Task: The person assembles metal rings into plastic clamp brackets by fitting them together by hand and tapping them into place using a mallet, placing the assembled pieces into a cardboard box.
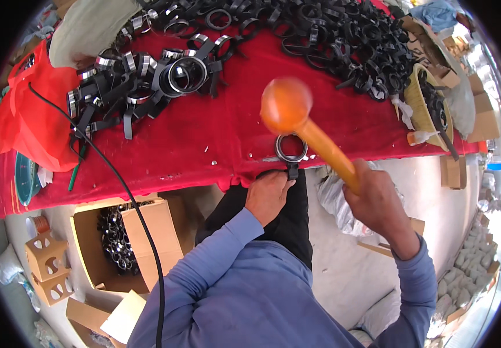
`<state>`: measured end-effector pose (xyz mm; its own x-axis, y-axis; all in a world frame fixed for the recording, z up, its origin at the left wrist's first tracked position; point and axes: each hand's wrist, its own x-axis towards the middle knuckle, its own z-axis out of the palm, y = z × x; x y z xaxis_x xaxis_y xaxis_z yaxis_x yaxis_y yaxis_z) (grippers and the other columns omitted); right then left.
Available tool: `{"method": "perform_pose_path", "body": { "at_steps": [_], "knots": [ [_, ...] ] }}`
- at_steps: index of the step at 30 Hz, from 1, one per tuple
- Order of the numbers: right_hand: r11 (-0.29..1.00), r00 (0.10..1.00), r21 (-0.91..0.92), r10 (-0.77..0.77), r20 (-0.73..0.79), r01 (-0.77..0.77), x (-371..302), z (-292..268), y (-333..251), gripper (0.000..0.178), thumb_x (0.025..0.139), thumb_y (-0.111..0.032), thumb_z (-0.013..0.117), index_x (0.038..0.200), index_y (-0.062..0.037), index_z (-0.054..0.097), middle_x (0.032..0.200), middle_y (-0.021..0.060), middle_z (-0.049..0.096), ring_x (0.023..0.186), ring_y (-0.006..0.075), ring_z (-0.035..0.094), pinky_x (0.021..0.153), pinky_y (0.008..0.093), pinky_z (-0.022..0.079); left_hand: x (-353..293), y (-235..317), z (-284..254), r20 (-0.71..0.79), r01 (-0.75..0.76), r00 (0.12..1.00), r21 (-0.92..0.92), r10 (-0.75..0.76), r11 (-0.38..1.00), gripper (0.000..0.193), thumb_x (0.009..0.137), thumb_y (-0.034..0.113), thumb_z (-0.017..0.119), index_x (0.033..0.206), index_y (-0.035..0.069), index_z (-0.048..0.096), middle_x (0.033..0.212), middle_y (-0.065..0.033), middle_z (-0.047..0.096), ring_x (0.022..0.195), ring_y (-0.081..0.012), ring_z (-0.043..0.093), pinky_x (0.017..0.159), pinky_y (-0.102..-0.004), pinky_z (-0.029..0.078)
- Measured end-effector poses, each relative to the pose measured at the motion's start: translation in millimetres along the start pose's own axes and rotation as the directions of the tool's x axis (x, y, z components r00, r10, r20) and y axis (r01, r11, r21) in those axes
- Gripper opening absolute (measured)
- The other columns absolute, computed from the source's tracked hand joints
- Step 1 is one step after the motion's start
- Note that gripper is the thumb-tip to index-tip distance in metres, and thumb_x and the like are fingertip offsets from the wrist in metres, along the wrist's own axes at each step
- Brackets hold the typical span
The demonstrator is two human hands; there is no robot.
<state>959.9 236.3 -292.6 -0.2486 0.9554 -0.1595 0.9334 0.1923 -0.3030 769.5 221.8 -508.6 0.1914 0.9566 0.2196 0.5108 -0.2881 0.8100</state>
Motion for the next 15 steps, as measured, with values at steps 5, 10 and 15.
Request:
{"method": "perform_pose_path", "body": {
  "at_steps": [5, 10, 15],
  "knots": [
    [0.984, 0.973, 0.176, 0.076, -0.218, -0.037, 3, -16, -21, 0.019, 0.093, -0.006, 0.071, 0.099, 0.0005, 0.054, 0.071, 0.0278, 0.060, 0.068, 0.0503, 0.064, 0.060, 0.0517, 0.048, -3, -1, -6, -0.030, 0.018, 0.999, -0.058, -0.020, 0.998, 0.025, 0.099, 0.021, 0.072, 0.089, 0.001, 0.061, 0.083, -0.0178, 0.064, 0.081, -0.0408, 0.065, 0.069, -0.0523, 0.051],
    [0.975, 0.979, 0.110, 0.186, 0.086, -0.195, -12, 40, 14, 0.025, 0.091, -0.008, 0.069, 0.109, 0.0045, 0.059, 0.081, 0.0331, 0.066, 0.081, 0.0553, 0.066, 0.071, 0.0544, 0.052, 1, 3, 0, -0.019, -0.031, 0.999, -0.058, 0.030, 0.998, 0.025, 0.099, 0.022, 0.072, 0.089, 0.002, 0.061, 0.083, -0.0166, 0.065, 0.081, -0.0392, 0.066, 0.069, -0.0514, 0.052],
    [0.953, 0.978, 0.224, 0.210, 0.005, -0.206, 1, 1, 4, 0.032, 0.088, -0.012, 0.074, 0.111, 0.0029, 0.059, 0.083, 0.0289, 0.067, 0.078, 0.0496, 0.066, 0.072, 0.0497, 0.053, 2, 3, -5, -0.019, -0.010, 1.000, -0.006, 0.010, 1.000, 0.021, 0.098, 0.020, 0.073, 0.091, 0.003, 0.062, 0.084, -0.0158, 0.065, 0.082, -0.0378, 0.066, 0.069, -0.0508, 0.052]
  ]
}}
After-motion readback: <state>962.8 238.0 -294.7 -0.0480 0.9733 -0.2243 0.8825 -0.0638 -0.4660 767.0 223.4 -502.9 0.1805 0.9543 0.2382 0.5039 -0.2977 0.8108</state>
